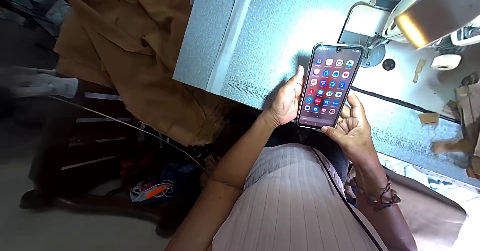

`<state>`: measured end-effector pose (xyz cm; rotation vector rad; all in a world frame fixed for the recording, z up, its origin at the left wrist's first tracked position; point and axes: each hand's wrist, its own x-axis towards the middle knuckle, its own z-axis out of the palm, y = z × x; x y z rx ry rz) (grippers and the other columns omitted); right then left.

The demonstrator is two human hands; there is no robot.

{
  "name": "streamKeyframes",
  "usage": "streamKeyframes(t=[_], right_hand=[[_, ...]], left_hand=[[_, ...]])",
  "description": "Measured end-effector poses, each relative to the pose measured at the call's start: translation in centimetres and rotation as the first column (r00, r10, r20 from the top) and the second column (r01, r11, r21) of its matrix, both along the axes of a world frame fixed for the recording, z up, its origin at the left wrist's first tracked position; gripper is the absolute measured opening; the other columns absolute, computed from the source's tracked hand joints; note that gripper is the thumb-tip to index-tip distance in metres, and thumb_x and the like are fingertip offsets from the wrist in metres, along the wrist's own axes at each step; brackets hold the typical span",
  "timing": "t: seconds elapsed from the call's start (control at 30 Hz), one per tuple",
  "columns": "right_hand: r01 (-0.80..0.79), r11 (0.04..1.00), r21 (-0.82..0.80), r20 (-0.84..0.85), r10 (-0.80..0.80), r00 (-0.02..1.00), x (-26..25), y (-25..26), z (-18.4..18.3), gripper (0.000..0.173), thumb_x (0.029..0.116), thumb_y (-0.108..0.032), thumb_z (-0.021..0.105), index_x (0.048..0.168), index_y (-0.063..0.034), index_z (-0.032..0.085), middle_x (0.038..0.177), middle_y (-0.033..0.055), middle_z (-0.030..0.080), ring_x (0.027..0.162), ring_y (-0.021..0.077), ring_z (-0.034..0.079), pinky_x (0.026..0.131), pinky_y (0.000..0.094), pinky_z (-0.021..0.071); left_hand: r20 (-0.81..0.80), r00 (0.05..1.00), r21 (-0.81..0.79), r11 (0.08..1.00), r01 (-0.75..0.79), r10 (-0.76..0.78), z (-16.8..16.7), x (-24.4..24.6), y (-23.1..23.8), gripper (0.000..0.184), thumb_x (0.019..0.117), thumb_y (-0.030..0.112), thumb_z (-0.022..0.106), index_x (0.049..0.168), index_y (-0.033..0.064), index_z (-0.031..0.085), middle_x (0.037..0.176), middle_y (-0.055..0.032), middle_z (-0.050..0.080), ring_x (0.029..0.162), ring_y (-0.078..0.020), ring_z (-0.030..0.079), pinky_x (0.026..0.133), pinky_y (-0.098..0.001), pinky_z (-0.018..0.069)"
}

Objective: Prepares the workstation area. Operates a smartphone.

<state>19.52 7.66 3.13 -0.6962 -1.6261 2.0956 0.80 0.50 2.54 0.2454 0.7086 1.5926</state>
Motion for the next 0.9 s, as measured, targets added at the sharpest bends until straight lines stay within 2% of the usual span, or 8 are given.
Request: streamKeyframes(t=[0.27,0.37,0.43,0.47,0.57,0.63,0.7,0.9], right_hand=[[0.019,1.000,0.006,-0.013,-0.019,1.000,-0.2,0.0,0.0,0.092,0.0792,0.017,0.058,0.158,-0.0104,0.020,0.137,0.0035,0.061,0.117,0.0119,0.067,0.097,0.0289,0.0578],[0.123,0.982,0.144,0.012,-0.126,0.992,-0.2,-1.0,-0.4,0.086,0.0815,0.007,0.061,0.158,-0.0059,0.023,0.136,0.0027,0.058,0.118,0.0088,0.064,0.098,0.0264,0.0567],[0.220,0.880,0.420,-0.036,-0.226,0.973,-0.1,-2.0,-1.5,0.075,0.0870,-0.002,0.066,0.154,0.0021,0.032,0.141,0.0084,0.052,0.123,0.0103,0.061,0.100,0.0277,0.0563],[0.247,0.765,0.595,-0.059,-0.265,0.962,0.0,-2.4,-2.1,0.065,0.0924,-0.011,0.068,0.150,0.0020,0.041,0.143,0.0130,0.050,0.129,0.0135,0.056,0.105,0.0305,0.0528],[0.178,0.369,0.912,-0.057,-0.316,0.947,-0.1,-3.0,-3.1,0.036,0.1002,-0.040,0.063,0.131,-0.0212,0.061,0.149,0.0127,0.046,0.149,0.0291,0.032,0.122,0.0517,0.0250],[0.091,0.238,0.967,-0.021,-0.283,0.959,-0.4,-3.3,-3.1,0.036,0.1005,-0.052,0.058,0.126,-0.0288,0.067,0.159,0.0104,0.039,0.156,0.0346,0.017,0.123,0.0615,0.0063],[0.031,0.185,0.982,0.017,-0.253,0.967,-0.8,-3.5,-3.0,0.040,0.1018,-0.057,0.052,0.128,-0.0307,0.068,0.165,0.0077,0.031,0.158,0.0328,0.006,0.123,0.0618,-0.0041],[0.050,0.164,0.985,0.003,-0.309,0.951,-0.6,-2.5,-2.6,0.037,0.1031,-0.055,0.051,0.118,-0.0277,0.072,0.161,0.0096,0.039,0.158,0.0354,0.010,0.122,0.0631,-0.0029]], left_hand=[[0.024,1.000,0.048,0.999,0.014,-0.015,-0.2,-0.1,0.0,0.064,0.1094,0.049,0.006,0.133,0.0104,0.051,0.117,-0.0074,0.069,0.111,-0.0185,0.068,0.095,-0.0385,0.0568],[0.031,0.999,-0.005,1.000,-0.010,0.010,0.2,0.1,0.0,0.057,0.1112,0.044,0.010,0.127,0.0114,0.055,0.111,-0.0059,0.072,0.106,-0.0164,0.070,0.092,-0.0358,0.0583],[0.055,0.998,-0.039,0.999,-0.023,0.025,0.4,0.2,0.0,0.053,0.1119,0.041,0.015,0.125,0.0115,0.057,0.110,-0.0058,0.072,0.105,-0.0159,0.071,0.091,-0.0354,0.0585],[0.057,0.998,-0.042,0.999,-0.027,0.029,0.4,0.2,0.0,0.053,0.1120,0.041,0.015,0.125,0.0116,0.057,0.110,-0.0057,0.073,0.104,-0.0158,0.071,0.091,-0.0354,0.0590],[0.055,0.998,-0.028,1.000,-0.012,0.013,0.2,0.1,0.0,0.054,0.1117,0.042,0.014,0.129,0.0113,0.055,0.112,-0.0067,0.072,0.106,-0.0164,0.071,0.093,-0.0359,0.0582],[0.047,0.999,-0.035,0.999,-0.006,0.007,0.3,0.2,0.0,0.053,0.1118,0.042,0.015,0.128,0.0119,0.055,0.111,-0.0060,0.072,0.105,-0.0154,0.071,0.092,-0.0347,0.0583],[0.039,0.999,-0.036,0.999,-0.009,0.010,0.4,0.2,0.0,0.051,0.1119,0.040,0.015,0.125,0.0125,0.056,0.110,-0.0046,0.072,0.104,-0.0142,0.071,0.092,-0.0337,0.0582],[0.045,0.999,-0.019,1.000,-0.008,0.009,0.1,0.1,-0.1,0.053,0.1117,0.042,0.016,0.126,0.0116,0.056,0.111,-0.0057,0.072,0.105,-0.0155,0.071,0.092,-0.0343,0.0582]])
